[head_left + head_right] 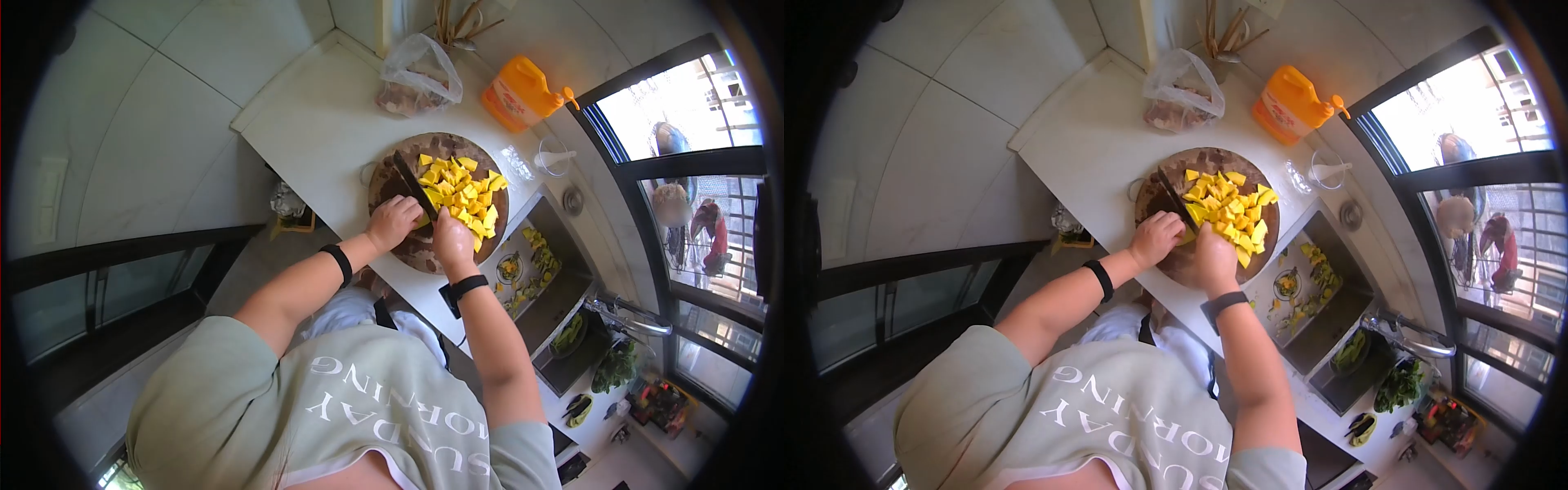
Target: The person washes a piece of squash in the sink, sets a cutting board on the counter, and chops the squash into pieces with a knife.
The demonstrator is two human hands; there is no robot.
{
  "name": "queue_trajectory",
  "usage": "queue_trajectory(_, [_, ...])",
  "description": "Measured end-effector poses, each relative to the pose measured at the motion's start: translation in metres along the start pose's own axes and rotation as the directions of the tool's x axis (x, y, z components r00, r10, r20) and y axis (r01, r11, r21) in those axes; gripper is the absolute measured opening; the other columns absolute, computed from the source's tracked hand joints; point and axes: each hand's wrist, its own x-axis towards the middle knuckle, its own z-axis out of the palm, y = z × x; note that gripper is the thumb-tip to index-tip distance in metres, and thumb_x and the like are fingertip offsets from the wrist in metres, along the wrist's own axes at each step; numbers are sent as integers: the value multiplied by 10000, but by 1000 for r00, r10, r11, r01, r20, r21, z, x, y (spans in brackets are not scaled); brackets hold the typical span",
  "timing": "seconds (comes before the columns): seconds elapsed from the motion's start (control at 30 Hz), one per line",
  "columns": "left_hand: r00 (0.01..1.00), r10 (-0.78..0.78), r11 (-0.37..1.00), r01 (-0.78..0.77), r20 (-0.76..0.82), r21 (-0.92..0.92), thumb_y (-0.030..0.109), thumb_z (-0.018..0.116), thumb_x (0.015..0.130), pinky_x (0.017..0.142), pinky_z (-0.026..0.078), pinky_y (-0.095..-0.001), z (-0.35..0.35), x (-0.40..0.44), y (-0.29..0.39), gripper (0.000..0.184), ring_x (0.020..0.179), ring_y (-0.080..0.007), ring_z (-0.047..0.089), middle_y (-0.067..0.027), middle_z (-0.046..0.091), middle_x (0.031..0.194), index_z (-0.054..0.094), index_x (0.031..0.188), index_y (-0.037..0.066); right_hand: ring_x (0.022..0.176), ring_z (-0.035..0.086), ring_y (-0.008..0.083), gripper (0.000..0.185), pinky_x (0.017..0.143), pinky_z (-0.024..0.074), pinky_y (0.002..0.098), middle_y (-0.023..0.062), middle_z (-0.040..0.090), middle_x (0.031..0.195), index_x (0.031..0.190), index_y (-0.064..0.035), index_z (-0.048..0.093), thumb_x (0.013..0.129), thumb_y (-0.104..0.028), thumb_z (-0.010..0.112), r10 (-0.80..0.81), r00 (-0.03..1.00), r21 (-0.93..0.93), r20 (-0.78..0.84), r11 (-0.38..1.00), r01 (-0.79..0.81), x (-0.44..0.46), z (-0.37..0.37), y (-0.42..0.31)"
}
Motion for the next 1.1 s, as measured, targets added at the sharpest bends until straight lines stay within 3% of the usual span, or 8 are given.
queue_trajectory(0.07, [999, 28, 1000, -29, -15, -6, 70, 702, 679, 740, 490, -367, 0, 5, -1, 179, 821, -268, 554, -59, 544, 851, 590, 814, 103, 680, 659, 384, 136, 615, 524, 482, 185, 663, 716, 947, -52, 547, 883, -168, 578, 27, 1000, 0, 8, 1000, -27, 7, -15, -4])
queue_trajectory(0.13, [1000, 25, 999, -25, -2, 33, 72, 698, 686, 741, 494, -372, 0, 1, -1, 172, 828, -269, 561, -57, 562, 867, 599, 823, 102, 644, 672, 344, 83, 563, 532, 450, 150, 653, 667, 902, -66, 535, 828, -92, 562, -44, 999, -78, 17, 996, 45, 4, -33, -11])
queue_trajectory(0.3, [999, 20, 1000, -19, -36, 24, 78, 696, 689, 746, 497, -371, 3, -2, -3, 170, 848, -271, 571, -56, 590, 897, 608, 833, 101, 662, 686, 327, 138, 568, 541, 432, 149, 679, 713, 973, -58, 565, 849, -113, 540, -57, 983, -198, 173, 976, 91, 3, -69, -25])
queue_trajectory(0.63, [999, 27, 1000, -26, -34, 15, 86, 703, 681, 731, 490, -354, 2, 1, -2, 176, 811, -251, 561, -52, 538, 821, 582, 805, 112, 639, 679, 335, 73, 571, 543, 441, 157, 676, 715, 902, -61, 543, 854, -116, 547, -25, 999, -88, 26, 996, 27, 6, 5, -3])
queue_trajectory(0.7, [998, 39, 999, -39, -49, 14, 84, 704, 679, 729, 490, -354, 1, 3, -1, 182, 810, -251, 562, -51, 541, 827, 581, 809, 111, 673, 664, 383, 159, 612, 534, 467, 193, 668, 730, 912, -37, 538, 869, -174, 608, 44, 999, -10, 16, 999, -43, 4, 13, 2])
queue_trajectory(0.83, [998, 39, 999, -38, -50, 9, 78, 705, 675, 725, 494, -358, 2, 0, -1, 181, 812, -255, 567, -50, 555, 839, 586, 809, 105, 682, 663, 389, 154, 622, 531, 474, 190, 671, 737, 908, -41, 546, 869, -177, 607, 46, 999, 3, 8, 999, -46, 12, -8, 0])
queue_trajectory(1.1, [998, 15, 999, -13, -66, 31, 76, 697, 689, 740, 505, -366, 2, -3, -3, 153, 845, -268, 585, -63, 604, 902, 615, 814, 107, 683, 677, 355, 120, 603, 543, 448, 180, 674, 732, 930, -43, 573, 842, -125, 568, -40, 988, -163, 152, 984, 65, 5, -67, -29])
